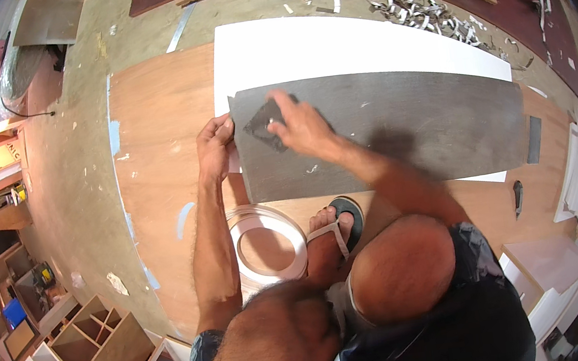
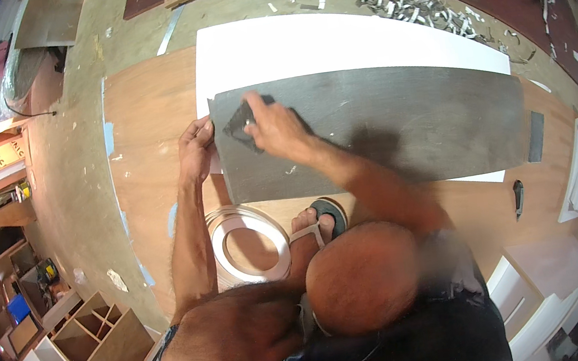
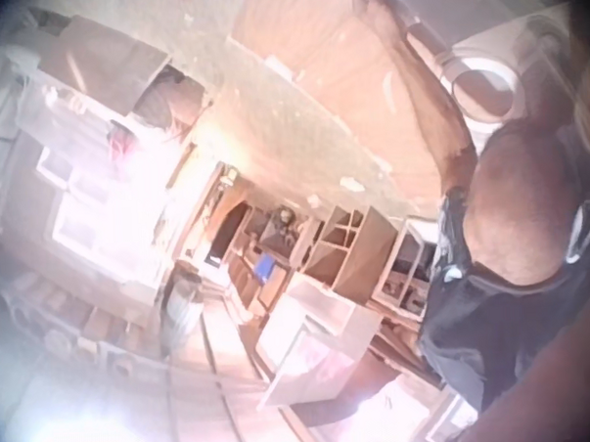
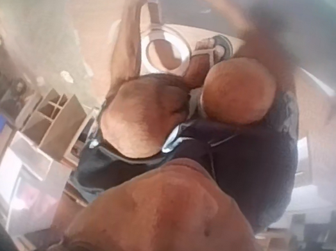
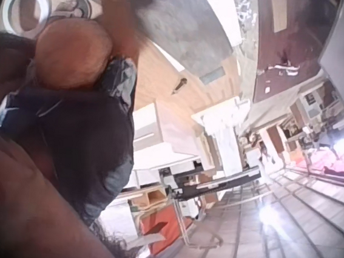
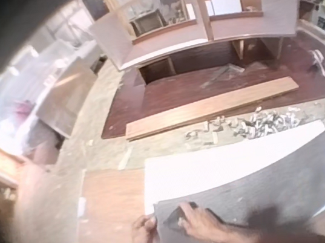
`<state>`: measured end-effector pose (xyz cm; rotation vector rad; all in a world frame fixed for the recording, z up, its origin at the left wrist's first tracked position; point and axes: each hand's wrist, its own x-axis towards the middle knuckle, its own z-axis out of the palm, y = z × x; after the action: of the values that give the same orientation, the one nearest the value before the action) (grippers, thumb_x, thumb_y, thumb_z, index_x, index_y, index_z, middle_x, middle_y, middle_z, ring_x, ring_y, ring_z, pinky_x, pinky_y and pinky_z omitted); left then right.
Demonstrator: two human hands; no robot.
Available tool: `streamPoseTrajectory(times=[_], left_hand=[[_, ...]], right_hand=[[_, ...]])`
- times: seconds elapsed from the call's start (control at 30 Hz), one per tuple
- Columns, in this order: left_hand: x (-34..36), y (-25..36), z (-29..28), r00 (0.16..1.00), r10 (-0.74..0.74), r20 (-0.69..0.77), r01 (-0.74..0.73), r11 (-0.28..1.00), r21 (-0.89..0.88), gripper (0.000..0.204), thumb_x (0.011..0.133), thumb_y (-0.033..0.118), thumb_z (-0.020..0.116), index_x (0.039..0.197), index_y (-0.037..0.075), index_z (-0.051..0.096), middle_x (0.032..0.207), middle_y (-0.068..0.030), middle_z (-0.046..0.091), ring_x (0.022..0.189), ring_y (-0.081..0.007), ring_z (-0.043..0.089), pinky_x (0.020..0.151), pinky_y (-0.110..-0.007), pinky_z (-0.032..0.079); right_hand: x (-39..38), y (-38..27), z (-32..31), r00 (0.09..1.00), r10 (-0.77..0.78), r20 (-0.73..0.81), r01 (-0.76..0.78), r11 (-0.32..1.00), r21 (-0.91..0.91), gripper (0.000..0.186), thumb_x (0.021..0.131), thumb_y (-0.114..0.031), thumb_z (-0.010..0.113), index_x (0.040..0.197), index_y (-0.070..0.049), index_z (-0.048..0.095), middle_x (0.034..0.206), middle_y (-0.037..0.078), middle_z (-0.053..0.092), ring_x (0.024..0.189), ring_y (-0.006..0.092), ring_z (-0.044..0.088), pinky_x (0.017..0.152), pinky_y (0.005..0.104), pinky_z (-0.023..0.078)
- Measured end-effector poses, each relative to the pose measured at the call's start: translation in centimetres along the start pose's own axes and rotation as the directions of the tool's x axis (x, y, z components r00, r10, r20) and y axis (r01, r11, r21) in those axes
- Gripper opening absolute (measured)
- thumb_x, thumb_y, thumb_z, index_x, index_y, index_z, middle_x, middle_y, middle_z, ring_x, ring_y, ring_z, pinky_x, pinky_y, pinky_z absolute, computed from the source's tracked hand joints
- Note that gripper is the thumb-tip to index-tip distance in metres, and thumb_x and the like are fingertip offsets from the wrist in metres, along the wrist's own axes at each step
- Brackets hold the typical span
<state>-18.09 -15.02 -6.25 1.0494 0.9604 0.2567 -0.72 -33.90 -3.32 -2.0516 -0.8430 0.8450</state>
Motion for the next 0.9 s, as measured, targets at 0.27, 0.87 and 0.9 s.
streamPoseTrajectory(times=[0.27, 0.87, 0.9], left_hand=[[-0.3, 0.5, 0.2, 0.998, -0.043, 0.052, 0.046, 0.997, -0.057, 0.022, 0.111, 0.007, 0.059, 0.125, -0.005, 0.071, 0.101, -0.0073, 0.075, 0.08, -0.0122, 0.067, 0.077, -0.028, 0.058], [0.0, -0.5, 0.1, 1.0, -0.023, 0.012, 0.022, 0.999, 0.048, 0.023, 0.104, 0.01, 0.073, 0.12, -0.006, 0.07, 0.105, -0.0121, 0.078, 0.088, -0.0162, 0.074, 0.082, -0.03, 0.062], [0.1, -0.4, 0.2, 1.0, -0.01, 0.022, 0.009, 0.999, 0.05, 0.023, 0.104, 0.01, 0.073, 0.12, -0.006, 0.07, 0.105, -0.0122, 0.078, 0.089, -0.0162, 0.074, 0.081, -0.03, 0.062]], right_hand=[[4.0, -0.4, 1.8, 0.981, -0.106, -0.162, 0.105, 0.994, -0.013, 0.058, 0.1, -0.017, 0.075, 0.144, 0.003, 0.043, 0.121, 0.035, 0.066, 0.103, 0.0435, 0.074, 0.085, 0.05, 0.062], [-6.7, 7.5, -6.9, 0.884, -0.087, -0.459, 0.103, 0.995, 0.011, 0.062, 0.096, -0.013, 0.079, 0.152, -0.002, 0.055, 0.141, 0.03, 0.064, 0.128, 0.0397, 0.067, 0.11, 0.0468, 0.053], [-7.0, 9.4, -10.1, 0.839, 0.065, -0.54, 0.159, 0.92, 0.358, 0.065, 0.098, -0.015, 0.074, 0.155, 0.004, 0.05, 0.135, 0.029, 0.068, 0.122, 0.0355, 0.07, 0.111, 0.0463, 0.053]])
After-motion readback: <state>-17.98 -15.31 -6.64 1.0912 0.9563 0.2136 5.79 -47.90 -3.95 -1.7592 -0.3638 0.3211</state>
